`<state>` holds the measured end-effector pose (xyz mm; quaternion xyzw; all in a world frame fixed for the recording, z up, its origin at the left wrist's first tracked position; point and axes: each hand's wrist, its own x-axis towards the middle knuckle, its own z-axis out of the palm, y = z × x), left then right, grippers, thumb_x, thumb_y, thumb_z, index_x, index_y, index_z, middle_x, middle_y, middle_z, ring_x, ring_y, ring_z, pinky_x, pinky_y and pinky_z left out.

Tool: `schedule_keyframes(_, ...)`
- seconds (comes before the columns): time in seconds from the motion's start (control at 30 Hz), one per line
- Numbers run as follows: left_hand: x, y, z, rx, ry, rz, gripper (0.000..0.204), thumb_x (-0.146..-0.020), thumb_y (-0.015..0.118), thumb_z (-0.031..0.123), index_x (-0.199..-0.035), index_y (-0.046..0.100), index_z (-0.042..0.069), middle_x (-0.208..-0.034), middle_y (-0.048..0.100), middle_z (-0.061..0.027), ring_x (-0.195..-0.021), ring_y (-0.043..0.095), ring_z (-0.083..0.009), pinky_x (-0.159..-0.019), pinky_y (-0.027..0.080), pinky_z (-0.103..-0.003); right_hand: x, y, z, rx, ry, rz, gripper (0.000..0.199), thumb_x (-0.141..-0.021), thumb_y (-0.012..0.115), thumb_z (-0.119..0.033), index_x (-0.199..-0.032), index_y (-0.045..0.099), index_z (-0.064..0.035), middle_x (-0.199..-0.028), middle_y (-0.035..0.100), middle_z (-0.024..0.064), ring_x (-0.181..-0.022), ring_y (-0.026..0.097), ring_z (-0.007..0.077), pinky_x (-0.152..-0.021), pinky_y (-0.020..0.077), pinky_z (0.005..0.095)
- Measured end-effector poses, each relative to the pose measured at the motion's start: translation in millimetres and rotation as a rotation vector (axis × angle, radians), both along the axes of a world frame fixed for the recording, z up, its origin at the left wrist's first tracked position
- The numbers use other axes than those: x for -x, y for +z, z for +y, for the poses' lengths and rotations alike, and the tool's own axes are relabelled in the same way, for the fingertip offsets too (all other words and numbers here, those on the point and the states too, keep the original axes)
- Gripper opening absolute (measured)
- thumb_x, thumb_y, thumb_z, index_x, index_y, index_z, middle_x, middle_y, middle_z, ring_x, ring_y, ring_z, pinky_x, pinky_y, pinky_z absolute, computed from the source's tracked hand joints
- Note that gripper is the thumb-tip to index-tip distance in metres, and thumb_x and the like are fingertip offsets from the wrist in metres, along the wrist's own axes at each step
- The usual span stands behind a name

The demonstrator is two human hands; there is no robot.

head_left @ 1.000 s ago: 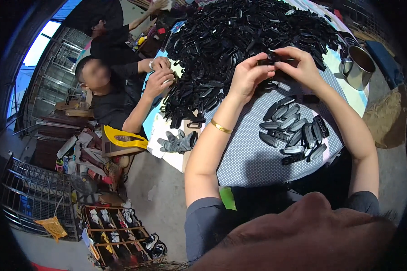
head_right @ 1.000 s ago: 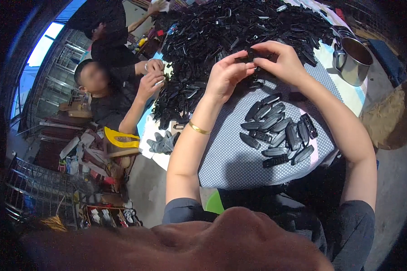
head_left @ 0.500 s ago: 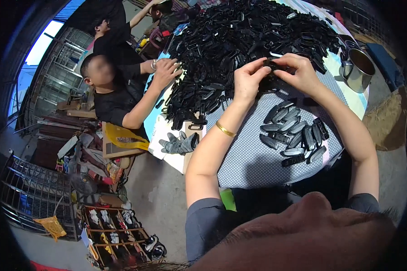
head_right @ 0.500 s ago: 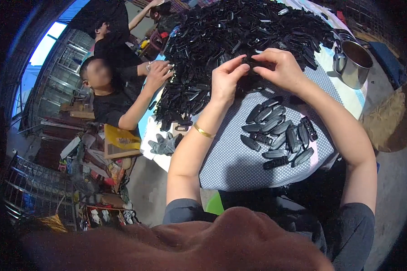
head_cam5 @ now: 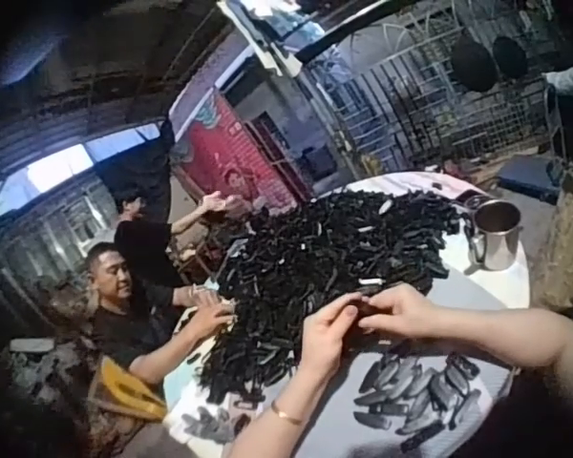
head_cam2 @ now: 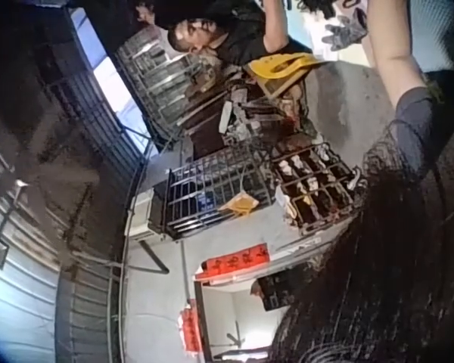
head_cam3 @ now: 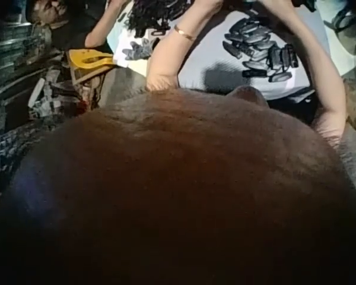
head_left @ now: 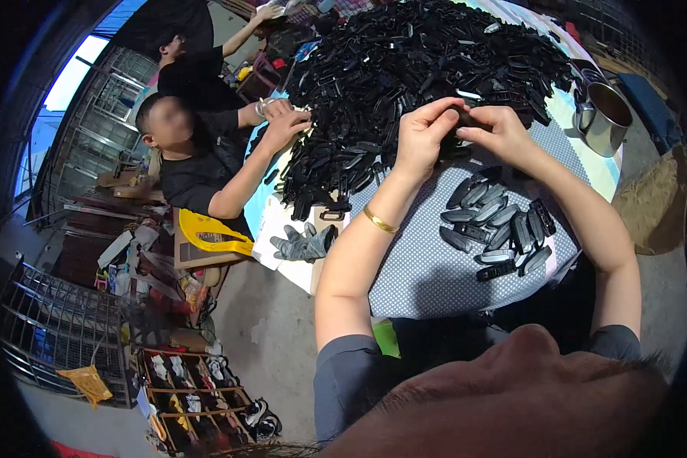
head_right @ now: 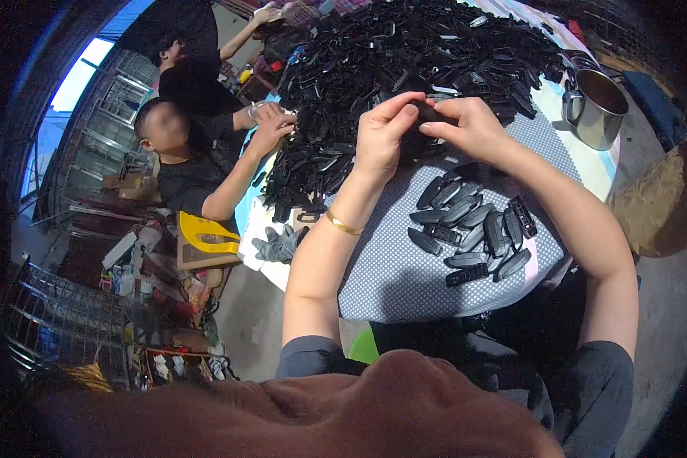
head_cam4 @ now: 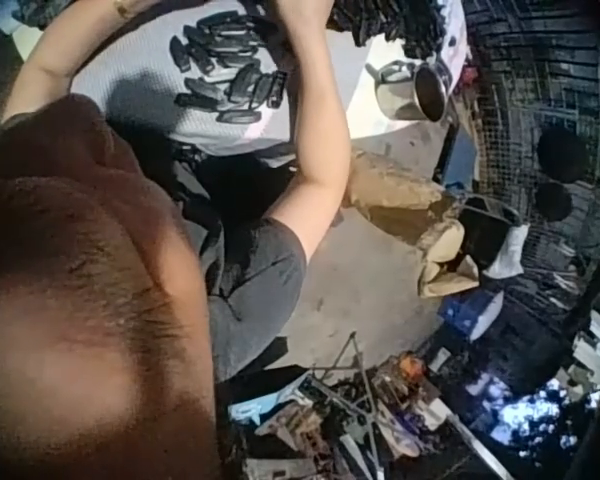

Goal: Assembling small black plastic components by hand at a table in a workshop setting.

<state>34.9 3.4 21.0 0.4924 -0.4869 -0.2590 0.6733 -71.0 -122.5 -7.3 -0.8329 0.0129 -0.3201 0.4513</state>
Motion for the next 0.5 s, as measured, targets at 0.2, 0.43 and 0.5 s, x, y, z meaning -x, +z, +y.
schedule_keyframes(0.2, -5, 5, 4, -0.036, 0.021, -0.018, 0.021, -0.084, 0.053, 0.007, -0.101, 0.058, -0.003, -0.093, 0.063, -0.0097, -0.083, 0.058, -0.0129, -0.076, 0.046, -0.024, 2, 10, 2, 0.082, 0.023, 0.054, 0.021, -0.073, 0.065, -0.013, -0.08, 0.056, 0.0038, -0.06, 0.047, 0.0033, -0.056, 0.043, 0.008, -0.05, 0.0358, 0.0259)
schedule_keyframes(0.43, 36, 20, 13, -0.48, -0.09, -0.672, 0.025, -0.072, 0.068, 0.013, -0.093, 0.062, 0.001, -0.075, 0.063, -0.006, -0.065, 0.056, -0.0079, -0.061, 0.045, -0.023, 3, 5, -41, 0.51, -0.168, -0.028, 0.017, -0.067, 0.057, -0.007, -0.082, 0.062, -0.0028, -0.078, 0.06, 0.0111, -0.073, 0.058, 0.0268, -0.065, 0.0468, 0.0347)
schedule_keyframes(0.5, 42, 8, 15, -0.365, -0.164, -0.794, 0.025, -0.07, 0.07, 0.017, -0.088, 0.063, 0.001, -0.07, 0.062, -0.0102, -0.062, 0.058, -0.0117, -0.06, 0.045, -0.025, -4, -1, -29, 0.538, -0.014, -0.007, 0.016, -0.065, 0.06, -0.01, -0.079, 0.063, -0.0037, -0.076, 0.06, 0.0104, -0.074, 0.058, 0.027, -0.064, 0.0462, 0.0363)
